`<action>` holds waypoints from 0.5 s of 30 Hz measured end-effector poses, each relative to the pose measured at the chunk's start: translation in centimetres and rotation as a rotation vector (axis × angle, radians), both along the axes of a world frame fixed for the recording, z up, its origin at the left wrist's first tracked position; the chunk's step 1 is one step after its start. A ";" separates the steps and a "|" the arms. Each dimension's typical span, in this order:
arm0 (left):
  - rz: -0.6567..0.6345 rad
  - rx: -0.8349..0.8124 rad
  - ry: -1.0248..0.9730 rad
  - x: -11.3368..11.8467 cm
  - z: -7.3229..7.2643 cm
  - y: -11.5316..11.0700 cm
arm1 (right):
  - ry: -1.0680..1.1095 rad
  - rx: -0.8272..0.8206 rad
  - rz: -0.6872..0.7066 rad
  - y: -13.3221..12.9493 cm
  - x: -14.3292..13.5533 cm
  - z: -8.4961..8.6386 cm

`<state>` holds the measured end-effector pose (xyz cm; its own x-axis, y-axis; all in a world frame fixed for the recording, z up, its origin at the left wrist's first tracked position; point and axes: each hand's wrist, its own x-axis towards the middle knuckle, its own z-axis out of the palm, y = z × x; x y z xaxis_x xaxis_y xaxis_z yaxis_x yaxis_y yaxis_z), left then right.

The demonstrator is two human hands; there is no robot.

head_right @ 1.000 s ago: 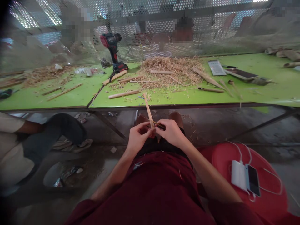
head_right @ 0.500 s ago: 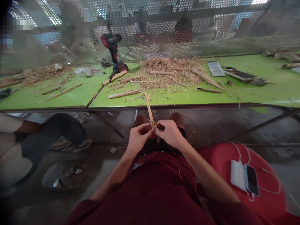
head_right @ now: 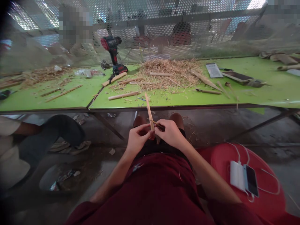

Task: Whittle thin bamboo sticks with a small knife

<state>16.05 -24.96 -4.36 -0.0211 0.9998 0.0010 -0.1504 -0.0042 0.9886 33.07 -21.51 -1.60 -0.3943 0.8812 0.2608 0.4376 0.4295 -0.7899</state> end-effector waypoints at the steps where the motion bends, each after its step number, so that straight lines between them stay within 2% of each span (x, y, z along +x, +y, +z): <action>1: 0.001 -0.003 -0.007 0.0 0.0 0.0 | 0.016 -0.006 -0.008 0.0 0.0 0.0; 8: -0.003 -0.004 -0.018 0.0 0.0 0.1 | 0.064 -0.076 -0.017 0.2 -0.1 -0.5; 15: -0.017 0.006 0.041 -0.1 -0.1 -0.2 | 0.043 -0.066 0.011 0.1 -0.1 -0.1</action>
<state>15.95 -25.12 -4.47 -0.0039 1.0000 0.0073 -0.1102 -0.0077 0.9939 33.00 -21.37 -1.70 -0.3933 0.8929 0.2190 0.3985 0.3802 -0.8347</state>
